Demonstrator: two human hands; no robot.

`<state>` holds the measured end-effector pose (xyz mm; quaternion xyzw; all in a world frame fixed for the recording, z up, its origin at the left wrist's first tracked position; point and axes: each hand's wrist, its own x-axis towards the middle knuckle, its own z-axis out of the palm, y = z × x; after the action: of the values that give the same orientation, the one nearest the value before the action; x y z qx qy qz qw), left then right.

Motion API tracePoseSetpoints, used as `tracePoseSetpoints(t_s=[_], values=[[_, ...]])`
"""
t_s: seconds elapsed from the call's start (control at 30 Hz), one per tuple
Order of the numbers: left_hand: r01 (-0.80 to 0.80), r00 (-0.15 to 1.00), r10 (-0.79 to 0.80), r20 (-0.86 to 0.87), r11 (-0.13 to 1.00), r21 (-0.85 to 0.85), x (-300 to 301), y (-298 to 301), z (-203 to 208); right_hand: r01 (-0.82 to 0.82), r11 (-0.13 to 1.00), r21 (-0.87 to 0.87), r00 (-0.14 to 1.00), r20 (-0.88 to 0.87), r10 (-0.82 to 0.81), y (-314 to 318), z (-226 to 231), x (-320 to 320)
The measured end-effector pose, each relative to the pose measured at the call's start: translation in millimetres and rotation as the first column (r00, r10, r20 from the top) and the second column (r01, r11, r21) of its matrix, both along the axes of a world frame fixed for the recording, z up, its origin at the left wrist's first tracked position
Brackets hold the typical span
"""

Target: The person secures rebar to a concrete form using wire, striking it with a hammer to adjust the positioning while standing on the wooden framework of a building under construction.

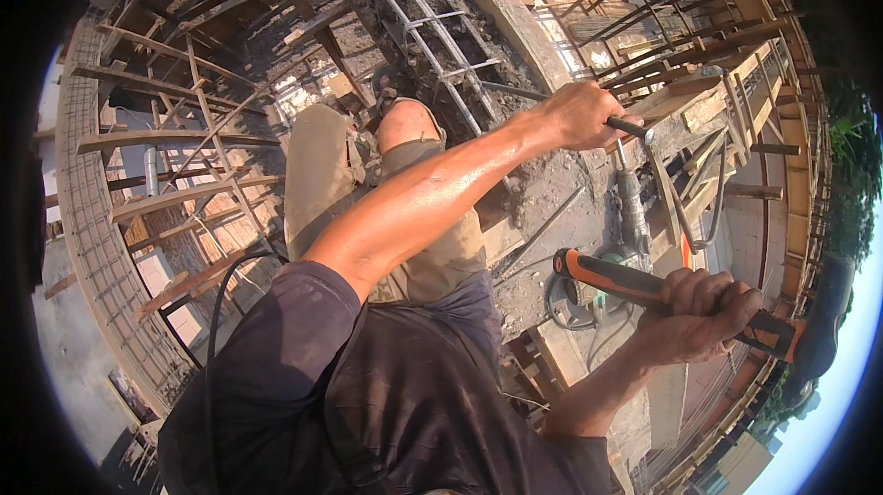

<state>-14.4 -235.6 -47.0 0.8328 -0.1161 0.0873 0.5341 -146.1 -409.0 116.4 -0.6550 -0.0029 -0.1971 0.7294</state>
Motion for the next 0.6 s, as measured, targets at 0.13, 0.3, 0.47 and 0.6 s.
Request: tracePoseSetpoints(t_s=[0.13, 0.3, 0.47, 0.6], values=[[-0.021, 0.999, 0.022, -0.048, 1.000, 0.016, -5, 10, -20, -0.271, 0.930, -0.249, 0.795, -0.602, 0.070, 13, -59, -13], [-0.020, 0.993, 0.032, -0.114, 0.994, 0.107, -2, 19, -24, -0.339, 0.902, -0.266, 0.786, -0.608, 0.116, -6, -60, -32], [-0.409, 0.912, 0.401, -0.082, 0.893, -0.187, 24, 44, -10, -0.144, 0.990, -0.008, 0.963, -0.233, 0.138, -24, -12, -9], [-0.385, 0.918, 0.396, 0.026, 0.903, -0.192, 26, 57, -9, -0.050, 0.998, 0.032, 0.969, -0.239, 0.056, -34, -19, -5]])
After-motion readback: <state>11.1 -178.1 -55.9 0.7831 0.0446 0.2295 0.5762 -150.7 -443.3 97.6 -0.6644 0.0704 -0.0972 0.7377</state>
